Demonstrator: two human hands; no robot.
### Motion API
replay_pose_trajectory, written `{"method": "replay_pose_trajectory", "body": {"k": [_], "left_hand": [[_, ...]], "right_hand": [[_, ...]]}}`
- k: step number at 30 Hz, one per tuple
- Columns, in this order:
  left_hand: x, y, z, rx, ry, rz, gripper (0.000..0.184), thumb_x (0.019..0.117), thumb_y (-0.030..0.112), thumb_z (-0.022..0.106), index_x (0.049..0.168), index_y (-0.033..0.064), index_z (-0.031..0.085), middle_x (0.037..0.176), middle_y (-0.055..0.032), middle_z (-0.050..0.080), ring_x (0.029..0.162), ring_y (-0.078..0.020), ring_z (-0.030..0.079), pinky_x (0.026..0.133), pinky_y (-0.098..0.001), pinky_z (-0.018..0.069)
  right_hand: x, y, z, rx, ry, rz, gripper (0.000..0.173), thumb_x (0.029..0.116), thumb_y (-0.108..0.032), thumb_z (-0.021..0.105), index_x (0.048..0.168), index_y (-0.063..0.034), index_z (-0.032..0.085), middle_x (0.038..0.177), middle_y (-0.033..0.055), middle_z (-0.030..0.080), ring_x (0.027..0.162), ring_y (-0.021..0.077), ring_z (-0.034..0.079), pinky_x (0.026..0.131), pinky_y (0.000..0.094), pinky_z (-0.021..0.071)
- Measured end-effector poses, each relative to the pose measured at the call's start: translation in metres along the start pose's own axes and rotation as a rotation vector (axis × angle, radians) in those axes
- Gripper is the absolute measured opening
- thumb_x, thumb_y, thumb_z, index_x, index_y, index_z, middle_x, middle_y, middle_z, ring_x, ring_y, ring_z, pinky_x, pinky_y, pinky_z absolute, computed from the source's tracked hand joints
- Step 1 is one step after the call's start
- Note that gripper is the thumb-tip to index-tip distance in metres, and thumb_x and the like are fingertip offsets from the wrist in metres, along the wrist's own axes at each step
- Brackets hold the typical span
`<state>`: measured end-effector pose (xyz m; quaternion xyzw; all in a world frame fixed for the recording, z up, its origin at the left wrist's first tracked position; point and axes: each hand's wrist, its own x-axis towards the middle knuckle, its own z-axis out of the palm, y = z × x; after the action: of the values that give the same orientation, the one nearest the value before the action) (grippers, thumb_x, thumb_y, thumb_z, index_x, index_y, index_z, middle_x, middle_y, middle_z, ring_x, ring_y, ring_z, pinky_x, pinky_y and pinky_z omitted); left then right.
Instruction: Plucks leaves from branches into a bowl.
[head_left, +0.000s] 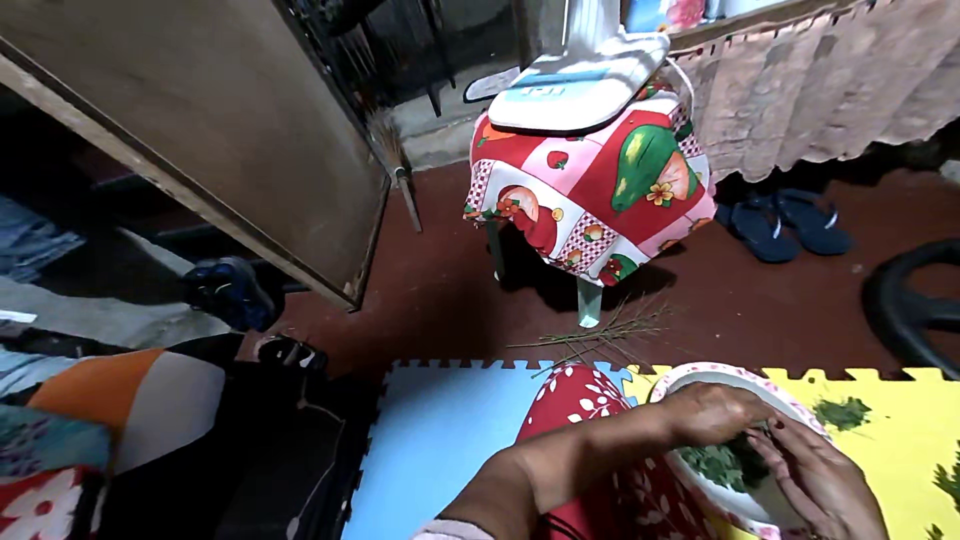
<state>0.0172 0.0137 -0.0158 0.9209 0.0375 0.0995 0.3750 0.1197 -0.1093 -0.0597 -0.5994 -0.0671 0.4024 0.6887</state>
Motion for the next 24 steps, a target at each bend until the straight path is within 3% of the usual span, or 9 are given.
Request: {"method": "replay_pose_trajectory", "body": {"k": [2,6,10,15,19,24], "left_hand": [[0.001,0.003,0.000,-0.063,-0.011,-0.024,0.030,0.0983,-0.011,0.049,0.121,-0.0123,0.068,0.120,-0.0287,0.068,0.117,-0.0404,0.066,0.105,-0.0487,0.0483],[0.003,0.004,-0.002,-0.186,0.091,-0.110,0.023,0.0985,-0.008,0.055,0.113,-0.0119,0.072,0.115,-0.0284,0.071,0.114,-0.0378,0.068,0.105,-0.0435,0.0488],[0.006,0.005,-0.004,-0.146,0.047,-0.118,0.022,0.0991,-0.004,0.056,0.111,-0.0113,0.073,0.111,-0.0275,0.072,0.110,-0.0370,0.069,0.102,-0.0435,0.0495],[0.011,0.009,-0.002,-0.078,0.059,-0.155,0.019,0.0974,-0.001,0.060,0.106,-0.0115,0.074,0.109,-0.0271,0.072,0.108,-0.0376,0.069,0.101,-0.0453,0.0506],[0.012,0.015,-0.005,-0.181,0.106,-0.206,0.017,0.0952,-0.001,0.063,0.104,-0.0105,0.075,0.106,-0.0257,0.073,0.105,-0.0342,0.070,0.100,-0.0436,0.0512],[0.015,0.006,-0.007,-0.338,0.124,-0.478,0.019,0.0984,-0.001,0.059,0.109,-0.0109,0.071,0.107,-0.0217,0.072,0.096,-0.0207,0.070,0.092,-0.0339,0.0551]], "right_hand": [[-0.001,-0.001,-0.001,0.042,0.042,-0.025,0.018,0.1031,0.002,0.047,0.104,-0.0045,0.064,0.087,-0.0074,0.072,0.069,0.0005,0.067,0.063,0.0174,0.0584],[-0.005,-0.005,0.001,0.125,0.039,-0.048,0.025,0.1010,0.007,0.046,0.097,-0.0086,0.065,0.086,-0.0088,0.074,0.070,0.0006,0.069,0.066,0.0171,0.0591],[0.000,0.000,-0.009,0.141,-0.075,-0.023,0.027,0.1031,0.005,0.041,0.108,-0.0064,0.065,0.091,-0.0064,0.075,0.073,0.0029,0.070,0.067,0.0183,0.0604],[-0.006,-0.009,0.001,0.079,0.046,-0.033,0.019,0.0990,0.010,0.047,0.101,-0.0006,0.063,0.087,-0.0026,0.073,0.070,0.0047,0.069,0.067,0.0205,0.0604],[-0.016,-0.027,0.001,0.021,0.074,-0.019,0.015,0.0979,0.011,0.049,0.103,0.0030,0.061,0.087,0.0001,0.071,0.072,0.0052,0.068,0.071,0.0223,0.0599],[-0.010,-0.036,-0.016,-0.028,0.137,-0.005,0.017,0.0979,0.009,0.054,0.114,0.0120,0.058,0.100,0.0089,0.065,0.077,0.0082,0.066,0.076,0.0246,0.0591]]}}
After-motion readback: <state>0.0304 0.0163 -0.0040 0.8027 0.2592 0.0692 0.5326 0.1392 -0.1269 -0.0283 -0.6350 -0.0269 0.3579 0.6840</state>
